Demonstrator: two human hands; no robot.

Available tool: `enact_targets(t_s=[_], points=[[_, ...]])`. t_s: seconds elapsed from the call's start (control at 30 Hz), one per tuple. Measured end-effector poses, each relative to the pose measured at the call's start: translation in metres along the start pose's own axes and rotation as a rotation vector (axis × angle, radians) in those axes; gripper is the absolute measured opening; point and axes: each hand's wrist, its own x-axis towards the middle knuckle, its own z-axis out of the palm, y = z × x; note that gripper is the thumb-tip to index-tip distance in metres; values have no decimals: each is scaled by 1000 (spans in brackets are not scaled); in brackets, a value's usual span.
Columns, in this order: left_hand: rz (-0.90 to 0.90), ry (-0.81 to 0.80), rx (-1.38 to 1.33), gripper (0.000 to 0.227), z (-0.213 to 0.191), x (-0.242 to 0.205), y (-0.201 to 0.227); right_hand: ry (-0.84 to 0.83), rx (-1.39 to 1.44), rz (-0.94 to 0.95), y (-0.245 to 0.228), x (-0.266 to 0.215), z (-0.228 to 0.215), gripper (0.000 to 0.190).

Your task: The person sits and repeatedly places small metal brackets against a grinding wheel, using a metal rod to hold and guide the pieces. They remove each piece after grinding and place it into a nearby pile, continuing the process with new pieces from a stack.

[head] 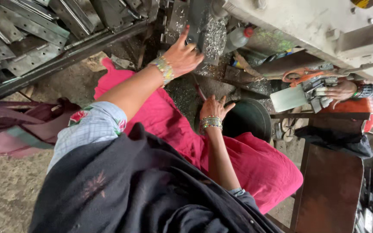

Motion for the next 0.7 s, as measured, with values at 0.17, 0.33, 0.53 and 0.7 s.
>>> enact_targets(t_s=[0.17,0.33,0.53,0.7], points=[[-394,-53,39,34,-6,105,20,-50,-33,26,-2,6,-3,37],[-836,-250,-330,32,23,80,33,-69,18,42,-5,-2,-8,38],[-579,-471,-119,32,30,24,16,-207,-181,-56,-12,22,-43,41],[-655,-340,-225,38,18,63,12,-130,-271,-20,-6,22,21,50]])
